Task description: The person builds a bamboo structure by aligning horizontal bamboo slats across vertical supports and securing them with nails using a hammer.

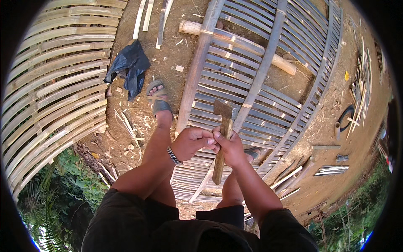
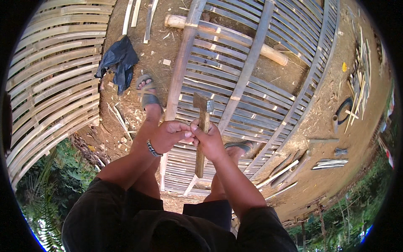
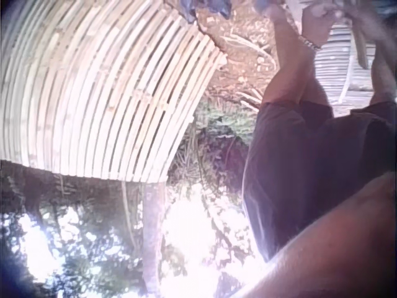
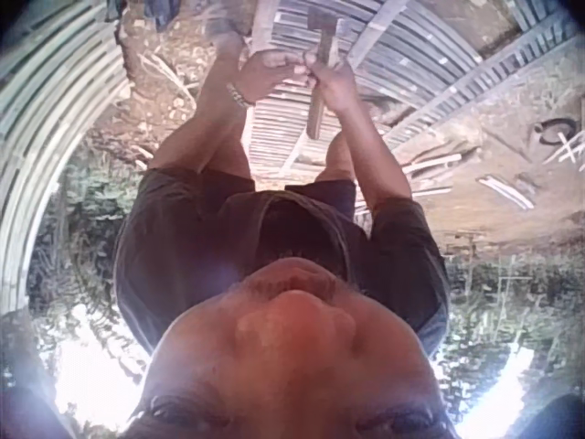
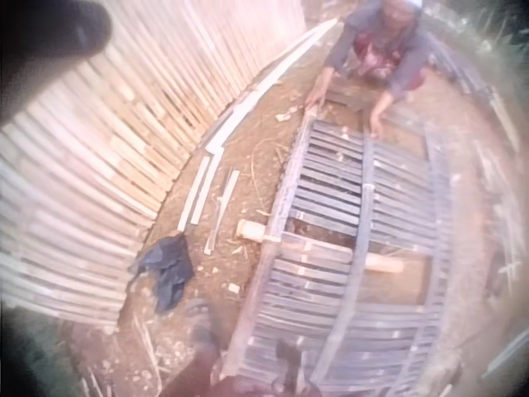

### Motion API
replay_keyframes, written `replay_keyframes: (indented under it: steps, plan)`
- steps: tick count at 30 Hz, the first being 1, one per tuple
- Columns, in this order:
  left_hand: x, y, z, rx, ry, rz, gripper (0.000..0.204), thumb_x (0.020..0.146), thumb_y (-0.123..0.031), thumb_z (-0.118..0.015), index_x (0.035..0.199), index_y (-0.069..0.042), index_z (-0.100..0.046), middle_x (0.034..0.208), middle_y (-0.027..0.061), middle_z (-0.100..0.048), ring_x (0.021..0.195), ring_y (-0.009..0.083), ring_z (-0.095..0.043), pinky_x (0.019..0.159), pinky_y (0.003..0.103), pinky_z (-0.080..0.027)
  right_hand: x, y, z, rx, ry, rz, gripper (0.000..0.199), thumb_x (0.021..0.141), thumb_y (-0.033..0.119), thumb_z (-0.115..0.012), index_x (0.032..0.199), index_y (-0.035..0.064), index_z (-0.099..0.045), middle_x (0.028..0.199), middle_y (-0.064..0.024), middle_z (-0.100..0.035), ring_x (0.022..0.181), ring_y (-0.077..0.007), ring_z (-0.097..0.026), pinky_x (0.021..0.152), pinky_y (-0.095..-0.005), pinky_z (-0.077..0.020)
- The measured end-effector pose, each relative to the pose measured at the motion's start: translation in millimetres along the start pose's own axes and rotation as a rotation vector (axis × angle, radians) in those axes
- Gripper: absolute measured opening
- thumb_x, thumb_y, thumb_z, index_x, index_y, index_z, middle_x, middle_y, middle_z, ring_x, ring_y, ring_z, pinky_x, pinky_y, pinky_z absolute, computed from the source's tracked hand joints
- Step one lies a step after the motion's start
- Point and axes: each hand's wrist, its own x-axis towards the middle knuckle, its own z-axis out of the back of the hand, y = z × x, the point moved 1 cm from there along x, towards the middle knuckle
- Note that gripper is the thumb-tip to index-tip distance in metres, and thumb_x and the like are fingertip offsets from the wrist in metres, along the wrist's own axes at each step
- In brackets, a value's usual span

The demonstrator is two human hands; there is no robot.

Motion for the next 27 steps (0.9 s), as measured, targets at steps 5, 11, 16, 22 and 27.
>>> replay_keyframes:
  steps: [5, 11, 16, 22, 27]
  plan:
    - [-5.5, 9.3, -42.5, -0.09, -0.104, -0.086, 0.02, 0.1, -0.015, -0.062, 0.102, 0.004, -0.069, 0.087, 0.0075, -0.071, 0.081, 0.0152, -0.069, 0.079, 0.027, -0.055, -26.5, 12.4, 11.9, 0.043, 0.024, 0.033, 0.015, 0.099, 0.018, -0.065, 0.098, 0.003, -0.062, 0.079, -0.0036, -0.064, 0.066, -0.0083, -0.057, 0.058, -0.0233, -0.0452]
    - [-9.6, 29.0, -71.1, -0.2, -0.279, -0.06, 0.016, 0.1, -0.015, -0.063, 0.103, 0.0, -0.068, 0.085, 0.0016, -0.066, 0.073, 0.0074, -0.057, 0.069, 0.024, -0.048, -50.7, 5.6, 22.3, 0.044, -0.105, 0.049, 0.015, 0.097, 0.014, -0.067, 0.102, 0.0005, -0.063, 0.078, -0.0029, -0.063, 0.068, -0.0101, -0.059, 0.06, -0.0248, -0.0471]
    - [-8.0, 27.2, -88.7, -0.181, -0.37, -0.091, 0.022, 0.098, -0.023, -0.067, 0.104, -0.002, -0.072, 0.078, -0.0026, -0.063, 0.067, 0.0038, -0.051, 0.062, 0.021, -0.045, -62.8, -0.4, 28.2, 0.009, -0.092, 0.015, 0.013, 0.097, 0.012, -0.067, 0.1, 0.0004, -0.063, 0.078, -0.003, -0.062, 0.068, -0.0108, -0.059, 0.061, -0.0263, -0.0475]
    - [-10.0, 38.7, -88.8, -0.193, -0.358, -0.046, 0.023, 0.098, -0.023, -0.067, 0.105, -0.001, -0.072, 0.08, -0.001, -0.065, 0.067, 0.0045, -0.052, 0.062, 0.022, -0.046, -72.4, -3.0, 34.2, 0.049, -0.064, 0.012, 0.012, 0.097, 0.012, -0.066, 0.097, 0.0003, -0.063, 0.078, -0.0031, -0.063, 0.068, -0.011, -0.06, 0.062, -0.0266, -0.0475]
    - [-13.2, 33.0, -96.0, -0.109, -0.335, -0.021, 0.021, 0.098, -0.018, -0.066, 0.106, 0.0, -0.071, 0.085, 0.0005, -0.068, 0.071, 0.006, -0.056, 0.065, 0.022, -0.047, -77.1, -3.7, 38.9, -0.006, -0.034, 0.022, 0.012, 0.097, 0.012, -0.066, 0.097, 0.0002, -0.064, 0.079, -0.004, -0.064, 0.069, -0.0115, -0.06, 0.062, -0.0268, -0.0476]
